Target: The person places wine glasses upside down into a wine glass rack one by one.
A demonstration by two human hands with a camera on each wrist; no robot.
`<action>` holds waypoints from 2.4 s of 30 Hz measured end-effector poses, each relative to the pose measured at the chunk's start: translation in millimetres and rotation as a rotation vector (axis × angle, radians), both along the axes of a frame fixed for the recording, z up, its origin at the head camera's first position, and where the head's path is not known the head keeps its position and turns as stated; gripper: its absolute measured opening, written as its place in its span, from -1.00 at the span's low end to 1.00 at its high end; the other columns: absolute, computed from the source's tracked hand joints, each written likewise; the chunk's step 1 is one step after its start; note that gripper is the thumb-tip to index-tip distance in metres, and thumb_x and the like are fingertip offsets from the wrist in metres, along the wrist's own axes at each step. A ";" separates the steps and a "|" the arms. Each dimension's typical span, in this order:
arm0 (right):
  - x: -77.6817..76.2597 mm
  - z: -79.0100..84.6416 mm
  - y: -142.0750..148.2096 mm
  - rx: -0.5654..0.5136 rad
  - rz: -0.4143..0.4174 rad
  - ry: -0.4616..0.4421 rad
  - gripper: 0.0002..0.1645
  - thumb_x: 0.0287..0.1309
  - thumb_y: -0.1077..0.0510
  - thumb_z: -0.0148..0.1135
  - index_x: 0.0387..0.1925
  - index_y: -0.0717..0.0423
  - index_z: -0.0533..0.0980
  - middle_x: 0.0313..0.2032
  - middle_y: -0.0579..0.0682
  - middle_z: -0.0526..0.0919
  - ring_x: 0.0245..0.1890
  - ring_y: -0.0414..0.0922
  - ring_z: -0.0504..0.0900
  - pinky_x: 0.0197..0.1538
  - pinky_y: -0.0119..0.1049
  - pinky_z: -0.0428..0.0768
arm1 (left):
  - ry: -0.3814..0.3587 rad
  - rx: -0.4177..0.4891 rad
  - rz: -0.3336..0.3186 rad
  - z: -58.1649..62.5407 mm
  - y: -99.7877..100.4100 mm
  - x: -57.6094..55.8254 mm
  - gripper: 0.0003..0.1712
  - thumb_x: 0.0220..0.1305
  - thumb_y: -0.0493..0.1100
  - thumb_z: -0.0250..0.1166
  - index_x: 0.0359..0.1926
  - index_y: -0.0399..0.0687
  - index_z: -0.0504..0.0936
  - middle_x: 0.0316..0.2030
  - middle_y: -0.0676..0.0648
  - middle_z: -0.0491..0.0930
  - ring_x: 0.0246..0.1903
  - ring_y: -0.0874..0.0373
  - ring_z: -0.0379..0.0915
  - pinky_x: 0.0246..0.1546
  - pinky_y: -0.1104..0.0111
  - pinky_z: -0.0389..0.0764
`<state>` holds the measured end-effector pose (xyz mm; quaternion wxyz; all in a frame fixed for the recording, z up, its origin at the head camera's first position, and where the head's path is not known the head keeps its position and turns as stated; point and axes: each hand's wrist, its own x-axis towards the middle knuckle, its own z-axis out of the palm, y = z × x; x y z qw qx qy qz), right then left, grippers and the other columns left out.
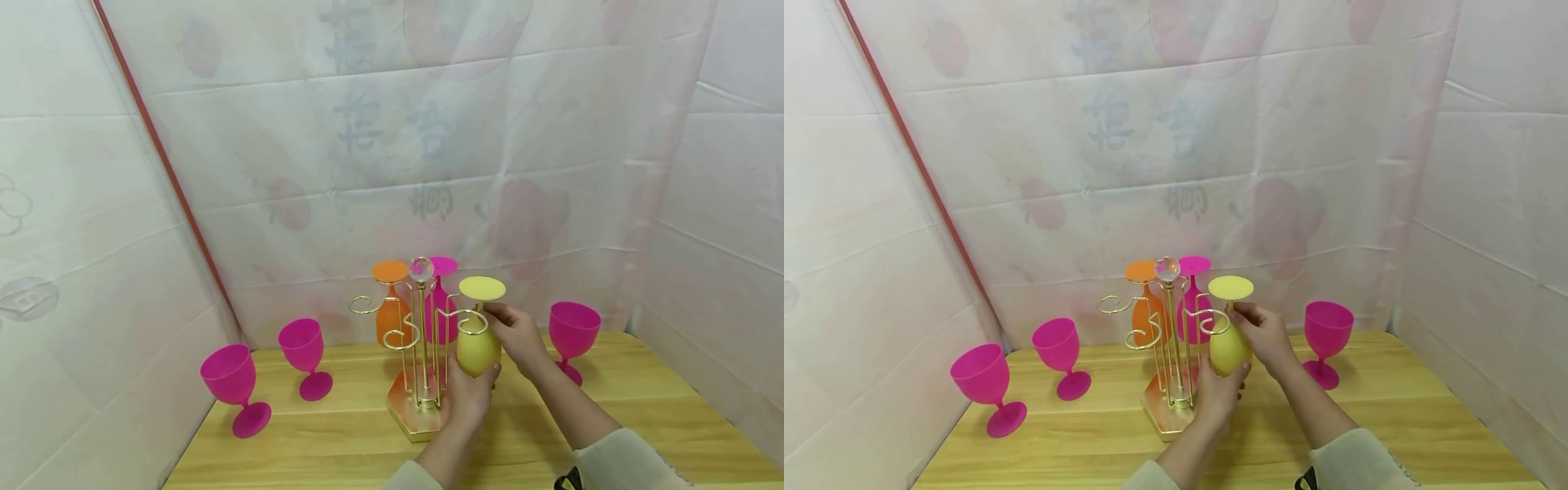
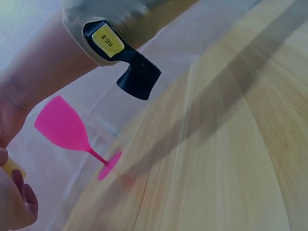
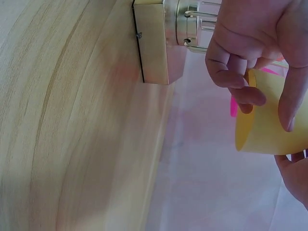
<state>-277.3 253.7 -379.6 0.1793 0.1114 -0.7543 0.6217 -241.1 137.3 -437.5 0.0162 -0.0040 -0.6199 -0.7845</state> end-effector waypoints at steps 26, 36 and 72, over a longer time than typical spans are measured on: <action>1.2 0.0 1.4 0.055 -0.011 -0.020 -0.42 0.32 -0.07 0.22 0.17 0.27 0.51 -0.05 -0.20 0.69 -0.05 -0.37 0.62 0.01 -0.50 0.59 | -0.141 0.139 -0.029 0.2 -2.0 6.7 -0.40 0.08 -0.15 0.50 0.09 -0.12 0.41 -0.24 -0.09 0.61 -0.42 0.09 0.62 -0.46 0.30 0.60; 2.9 2.4 -0.4 0.071 -0.027 -0.038 -0.40 0.30 -0.11 0.23 0.19 0.21 0.52 -0.01 -0.15 0.68 -0.04 -0.38 0.61 0.01 -0.51 0.57 | -0.136 0.124 -0.039 -1.0 -3.8 7.0 -0.44 0.09 -0.14 0.49 0.05 -0.11 0.42 -0.26 -0.08 0.63 -0.39 0.06 0.62 -0.44 0.27 0.61; 4.8 -4.1 3.0 0.080 -0.115 0.040 -0.55 0.33 -0.01 0.22 0.09 0.22 0.57 -0.12 -0.24 0.66 -0.10 -0.39 0.59 -0.05 -0.58 0.58 | 0.227 -0.566 -0.397 28.2 -152.9 4.7 -0.75 0.12 -0.11 0.47 -0.39 -0.15 0.58 -0.57 0.03 0.52 -0.59 0.24 0.37 -0.63 0.48 0.40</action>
